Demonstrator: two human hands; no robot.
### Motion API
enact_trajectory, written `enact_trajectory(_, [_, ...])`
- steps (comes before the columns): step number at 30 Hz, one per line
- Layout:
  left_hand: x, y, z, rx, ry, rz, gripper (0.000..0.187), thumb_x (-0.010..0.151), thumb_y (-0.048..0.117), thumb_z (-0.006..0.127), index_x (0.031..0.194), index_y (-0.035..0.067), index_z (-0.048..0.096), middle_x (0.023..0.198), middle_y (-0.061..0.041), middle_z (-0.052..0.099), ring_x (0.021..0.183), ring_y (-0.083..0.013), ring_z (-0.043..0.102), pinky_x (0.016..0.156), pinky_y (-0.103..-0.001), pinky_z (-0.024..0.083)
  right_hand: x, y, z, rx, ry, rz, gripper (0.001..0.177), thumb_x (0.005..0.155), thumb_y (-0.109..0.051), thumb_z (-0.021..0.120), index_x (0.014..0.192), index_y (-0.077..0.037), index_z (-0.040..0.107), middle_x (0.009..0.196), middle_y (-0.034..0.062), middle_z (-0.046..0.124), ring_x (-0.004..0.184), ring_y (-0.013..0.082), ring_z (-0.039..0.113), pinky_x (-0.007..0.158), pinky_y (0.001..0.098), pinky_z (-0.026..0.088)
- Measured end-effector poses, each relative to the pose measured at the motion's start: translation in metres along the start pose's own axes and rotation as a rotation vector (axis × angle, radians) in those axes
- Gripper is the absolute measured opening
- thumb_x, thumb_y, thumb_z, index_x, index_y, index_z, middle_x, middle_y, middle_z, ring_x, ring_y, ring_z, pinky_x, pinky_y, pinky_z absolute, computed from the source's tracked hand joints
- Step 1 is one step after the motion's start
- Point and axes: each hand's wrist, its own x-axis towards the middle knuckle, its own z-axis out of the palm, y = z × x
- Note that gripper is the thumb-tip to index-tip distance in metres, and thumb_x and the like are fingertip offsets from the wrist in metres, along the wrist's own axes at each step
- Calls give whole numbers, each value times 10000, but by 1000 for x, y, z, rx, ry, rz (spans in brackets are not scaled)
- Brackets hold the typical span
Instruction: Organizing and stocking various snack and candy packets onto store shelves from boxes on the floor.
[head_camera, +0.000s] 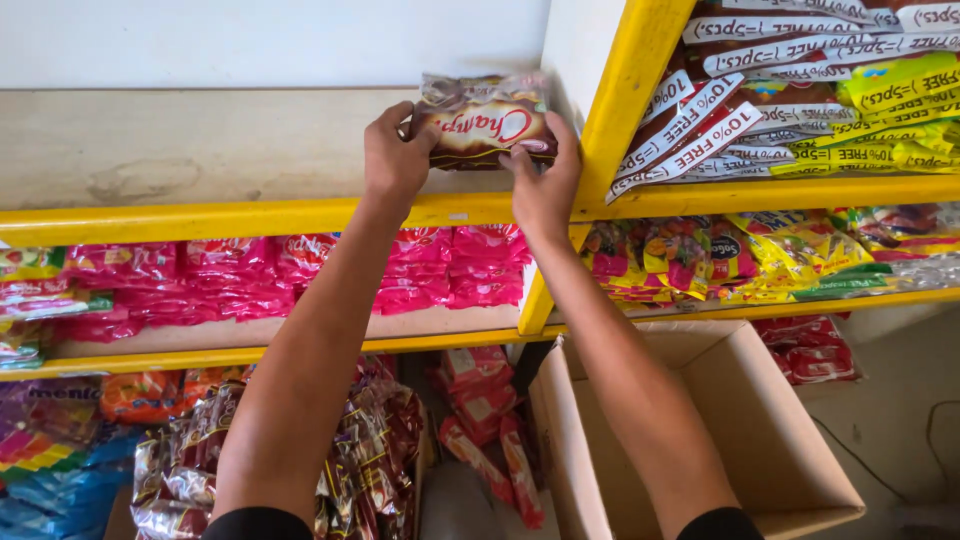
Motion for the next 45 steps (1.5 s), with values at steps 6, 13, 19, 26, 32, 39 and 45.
enact_trajectory(6, [-2, -5, 13, 338, 137, 149, 424, 837, 169, 827, 1185, -41, 706, 966, -162, 785, 866, -202, 773, 804, -339, 602, -3, -8, 6, -621, 128, -256, 529, 884, 66, 767, 1345, -31, 527, 1230, 158, 644, 1145, 291, 651, 1037, 400, 518])
enact_trajectory(13, [-11, 29, 27, 332, 256, 81, 405, 726, 182, 880, 984, -30, 651, 787, -166, 731, 729, -290, 737, 687, -394, 570, -12, -23, 26, -509, 254, -220, 515, 890, 45, 749, 1329, -19, 486, 1282, 163, 598, 1009, 308, 658, 886, 395, 540])
enact_trajectory(19, [-18, 36, 26, 371, 243, 45, 325, 754, 220, 878, 878, -11, 686, 811, -157, 751, 752, -302, 746, 704, -400, 576, -21, -20, 21, -565, 152, -423, 420, 940, 109, 670, 1326, -8, 553, 1509, 201, 520, 1213, 343, 665, 884, 361, 593])
enact_trajectory(26, [-11, 21, 18, 381, 193, 58, 285, 781, 265, 848, 916, 23, 782, 817, -167, 767, 744, -291, 768, 716, -387, 595, -18, -28, 24, -822, -22, -405, 312, 900, 84, 692, 1207, 28, 702, 1410, 201, 628, 1314, 369, 614, 1091, 415, 508])
enact_trajectory(32, [-14, 17, 10, 381, 48, 147, 315, 832, 268, 805, 1022, 17, 788, 884, -197, 767, 810, -301, 784, 749, -375, 607, -16, -18, 22, -815, 30, -363, 327, 884, 76, 712, 1206, 23, 708, 1409, 193, 636, 1307, 365, 627, 1094, 407, 511])
enact_trajectory(39, [-42, 36, 7, 342, 175, 258, 455, 858, 209, 792, 1228, -30, 679, 1045, -247, 739, 876, -329, 771, 766, -399, 603, -28, -37, 21, -687, -25, -338, 350, 894, 40, 736, 1240, 16, 692, 1432, 206, 607, 1273, 351, 652, 1029, 380, 543])
enact_trajectory(45, [-78, 37, -21, 339, 23, 327, 352, 865, 124, 750, 1196, 13, 706, 1105, -192, 743, 957, -349, 752, 837, -416, 595, -52, -31, 11, -685, -149, -258, 317, 913, -42, 778, 1220, -9, 705, 1403, 172, 654, 1286, 349, 665, 1068, 395, 536])
